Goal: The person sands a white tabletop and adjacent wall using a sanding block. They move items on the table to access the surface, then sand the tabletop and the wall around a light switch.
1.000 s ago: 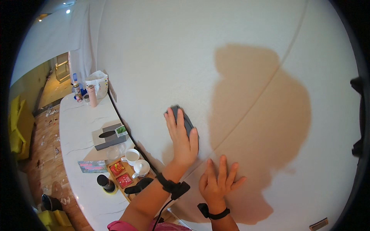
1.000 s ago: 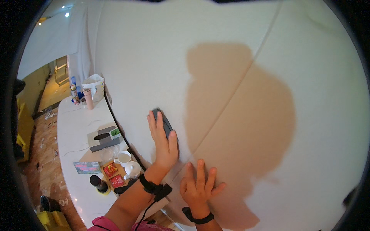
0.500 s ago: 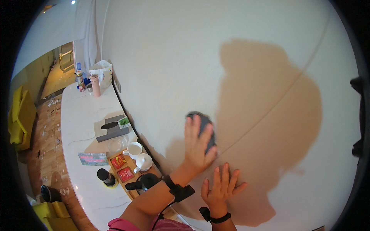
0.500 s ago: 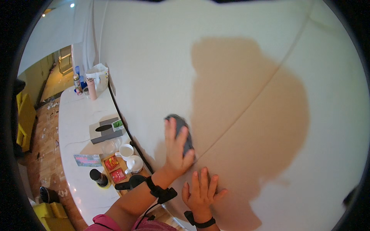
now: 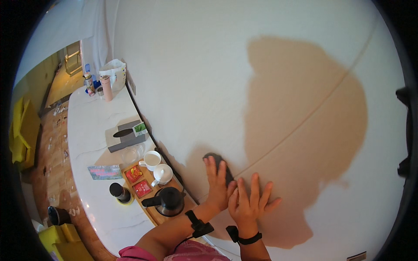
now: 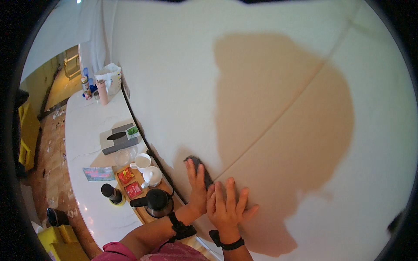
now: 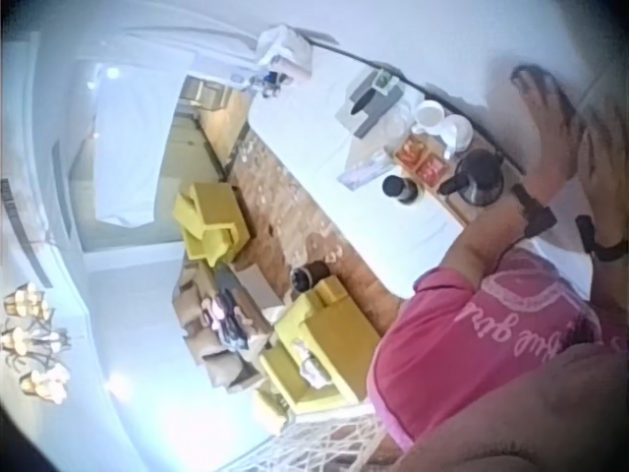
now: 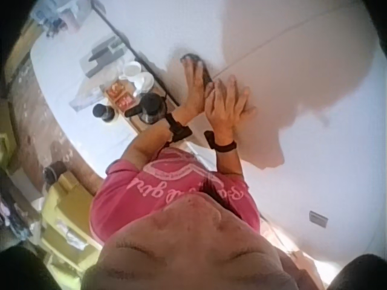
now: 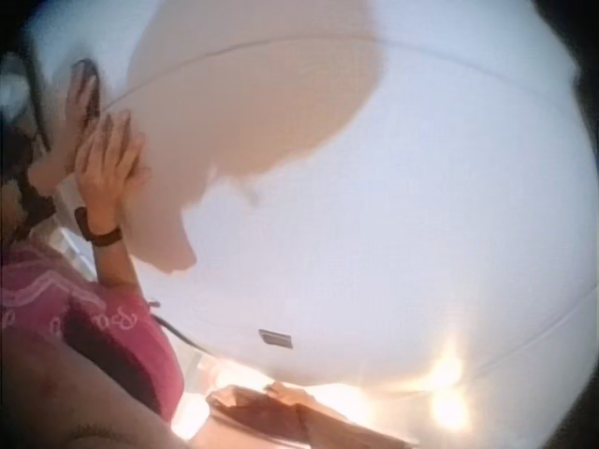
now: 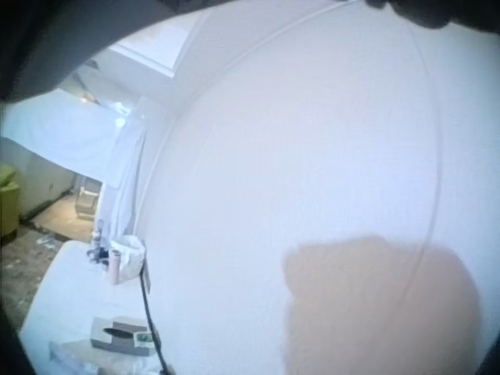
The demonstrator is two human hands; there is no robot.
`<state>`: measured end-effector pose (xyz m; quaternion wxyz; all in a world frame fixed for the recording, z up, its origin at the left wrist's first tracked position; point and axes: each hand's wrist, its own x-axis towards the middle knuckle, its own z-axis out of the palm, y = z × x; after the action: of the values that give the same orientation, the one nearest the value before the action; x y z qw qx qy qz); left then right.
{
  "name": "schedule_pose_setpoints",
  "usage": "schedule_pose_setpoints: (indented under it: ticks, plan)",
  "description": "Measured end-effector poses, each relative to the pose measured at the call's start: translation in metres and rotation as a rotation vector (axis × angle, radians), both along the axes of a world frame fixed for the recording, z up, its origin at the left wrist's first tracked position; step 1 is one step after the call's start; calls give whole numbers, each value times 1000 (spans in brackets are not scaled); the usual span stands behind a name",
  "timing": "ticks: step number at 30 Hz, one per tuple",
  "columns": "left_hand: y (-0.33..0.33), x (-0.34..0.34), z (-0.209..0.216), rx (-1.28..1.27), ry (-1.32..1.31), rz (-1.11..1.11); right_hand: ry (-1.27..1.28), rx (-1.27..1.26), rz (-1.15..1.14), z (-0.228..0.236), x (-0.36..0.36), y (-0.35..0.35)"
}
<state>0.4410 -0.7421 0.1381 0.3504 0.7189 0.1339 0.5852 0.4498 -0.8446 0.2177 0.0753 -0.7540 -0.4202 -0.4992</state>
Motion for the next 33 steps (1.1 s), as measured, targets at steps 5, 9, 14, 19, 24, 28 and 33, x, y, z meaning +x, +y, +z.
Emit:
schedule_pose_setpoints:
  ticks: [5, 9, 14, 19, 24, 28, 33]
  plan:
    - [8, 8, 4, 210, -88, -32, 112, -149, 0, -22, -6, -15]
    - [26, 9, 4, 243, -101, 4, 213, -207, -47, -58, -8, -32]
    - [47, 9, 0, -38, -65, 131, 66, -238, -54, -66, -6, -32]
    - [45, 7, -29, -297, 26, 151, 16, -182, -39, -65, -5, -21]
    - [14, -4, -53, -396, 169, 77, 5, -138, -60, -70, -4, -20]
    - [-8, -11, -52, -223, 127, -31, 61, -136, -48, -72, -5, -21]
    - [-8, -6, -32, 84, -3, -136, 226, -173, 8, -72, -7, -32]
